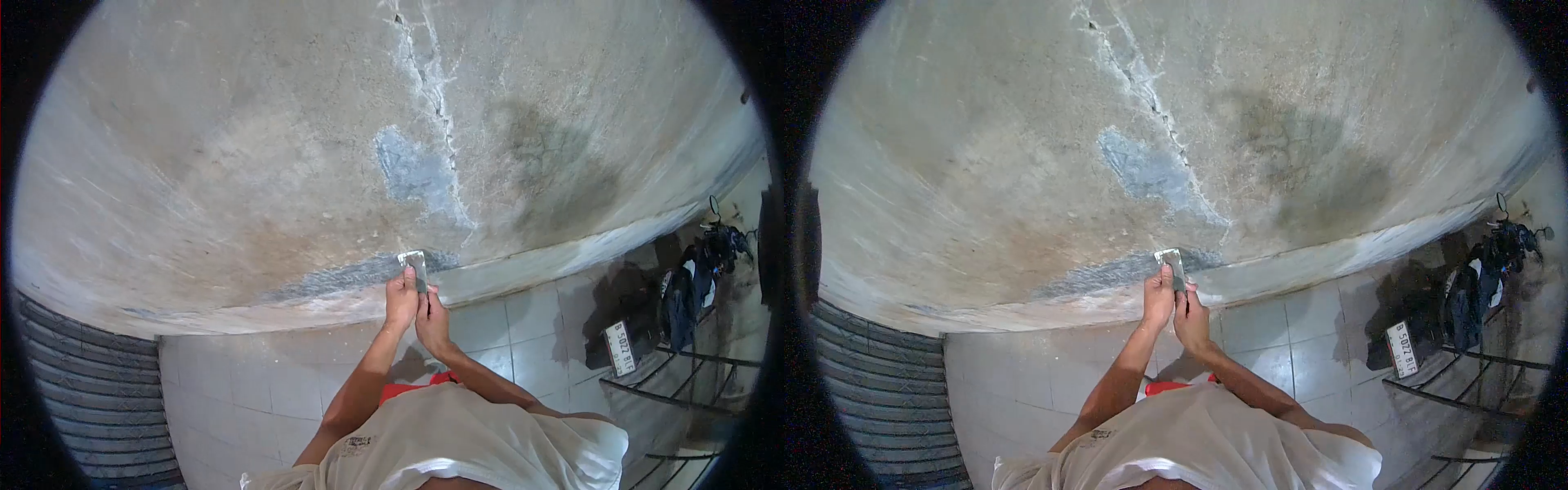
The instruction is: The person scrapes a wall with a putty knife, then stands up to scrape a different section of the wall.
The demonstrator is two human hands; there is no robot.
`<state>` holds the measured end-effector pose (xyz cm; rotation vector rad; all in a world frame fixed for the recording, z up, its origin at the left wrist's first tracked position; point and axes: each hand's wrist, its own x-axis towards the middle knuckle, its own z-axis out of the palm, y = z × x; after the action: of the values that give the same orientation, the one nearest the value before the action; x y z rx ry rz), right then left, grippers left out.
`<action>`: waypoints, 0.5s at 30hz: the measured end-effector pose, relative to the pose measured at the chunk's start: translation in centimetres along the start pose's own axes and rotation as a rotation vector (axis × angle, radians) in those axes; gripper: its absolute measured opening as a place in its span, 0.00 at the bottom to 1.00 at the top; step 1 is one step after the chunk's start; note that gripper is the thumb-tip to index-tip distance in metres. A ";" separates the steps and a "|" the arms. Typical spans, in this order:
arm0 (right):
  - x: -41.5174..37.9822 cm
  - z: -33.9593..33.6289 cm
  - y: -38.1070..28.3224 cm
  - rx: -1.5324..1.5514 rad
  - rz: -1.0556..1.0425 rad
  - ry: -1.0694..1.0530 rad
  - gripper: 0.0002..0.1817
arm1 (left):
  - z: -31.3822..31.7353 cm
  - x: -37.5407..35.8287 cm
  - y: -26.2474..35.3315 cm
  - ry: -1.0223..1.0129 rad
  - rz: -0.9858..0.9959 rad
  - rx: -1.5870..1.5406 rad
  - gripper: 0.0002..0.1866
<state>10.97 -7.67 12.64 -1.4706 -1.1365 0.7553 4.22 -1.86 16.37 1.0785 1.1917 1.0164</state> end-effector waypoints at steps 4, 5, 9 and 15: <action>-0.1 -0.3 -1.7 0.027 -0.013 0.024 0.13 | 0.2 -0.8 2.2 0.020 0.064 -0.053 0.29; 0.1 -0.3 -1.5 0.045 -0.015 0.016 0.14 | 0.3 -0.7 1.6 0.013 0.036 -0.060 0.29; -0.1 -0.2 -1.7 0.017 -0.102 0.086 0.14 | 0.1 -0.6 2.0 0.018 0.032 0.012 0.29; -0.2 -1.1 -3.6 -0.025 -0.005 -0.021 0.14 | 0.3 -1.5 3.6 0.062 0.018 0.009 0.31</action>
<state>10.97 -8.38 16.35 -1.4839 -1.1684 0.7571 4.27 -2.67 20.24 1.0732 1.2389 1.0658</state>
